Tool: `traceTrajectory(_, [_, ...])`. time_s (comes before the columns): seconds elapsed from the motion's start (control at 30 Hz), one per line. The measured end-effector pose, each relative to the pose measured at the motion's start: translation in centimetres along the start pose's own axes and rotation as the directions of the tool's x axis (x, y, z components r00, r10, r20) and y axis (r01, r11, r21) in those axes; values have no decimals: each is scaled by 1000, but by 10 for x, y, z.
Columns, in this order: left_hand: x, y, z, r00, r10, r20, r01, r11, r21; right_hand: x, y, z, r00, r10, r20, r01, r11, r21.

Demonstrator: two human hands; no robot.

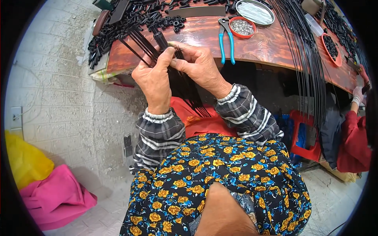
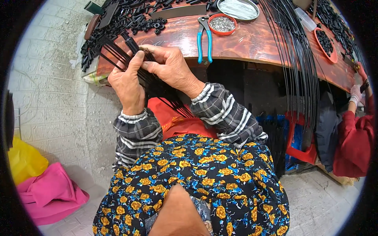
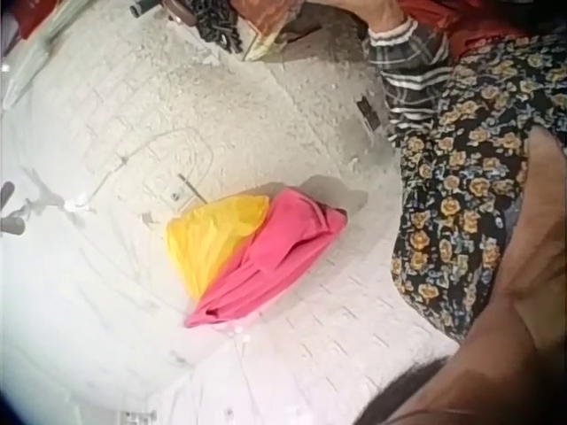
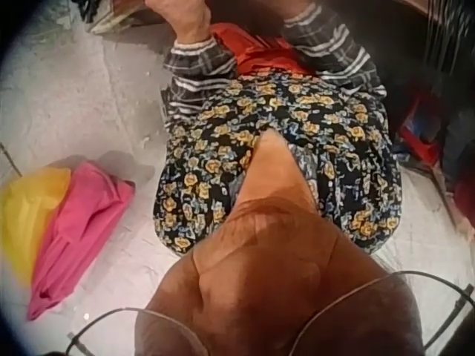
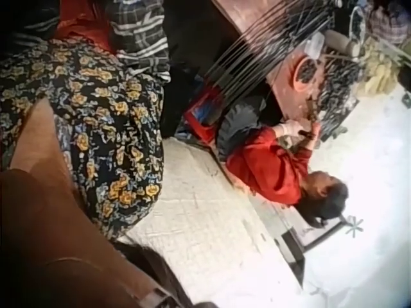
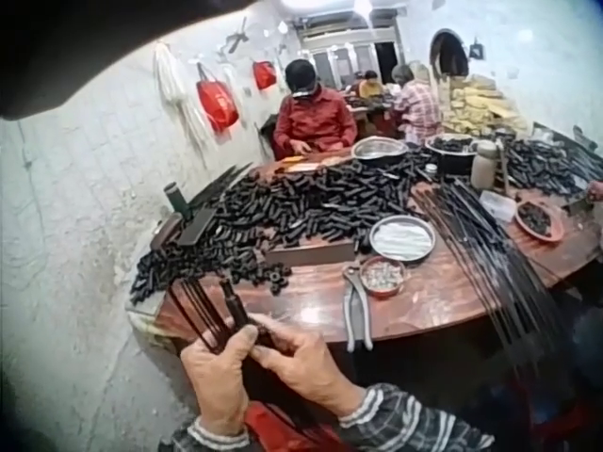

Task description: Assembling black plastic components and trimming them with pliers at a factory workbench.

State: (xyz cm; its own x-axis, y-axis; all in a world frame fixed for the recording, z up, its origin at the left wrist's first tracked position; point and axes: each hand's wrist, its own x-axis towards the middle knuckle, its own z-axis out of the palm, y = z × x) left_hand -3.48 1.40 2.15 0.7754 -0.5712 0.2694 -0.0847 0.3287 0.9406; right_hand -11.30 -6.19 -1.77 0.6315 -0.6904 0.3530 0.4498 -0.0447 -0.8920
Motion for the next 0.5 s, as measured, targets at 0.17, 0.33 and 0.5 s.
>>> traceTrajectory(0.17, [7, -5, -13, 989, -143, 28, 145, 978, -151, -11, 0, -4, 980, 182, -80, -183, 983, -9])
traceTrajectory(0.33, [13, -8, -18, 949, -278, 147, 311, 901, -304, -7, 11, -8, 998, 28, -58, -31, 998, -63])
traceTrajectory(0.5, [11, -7, -21, 936, -282, 213, 341, 877, -339, -1, 4, -13, 986, 162, 31, -164, 982, 92])
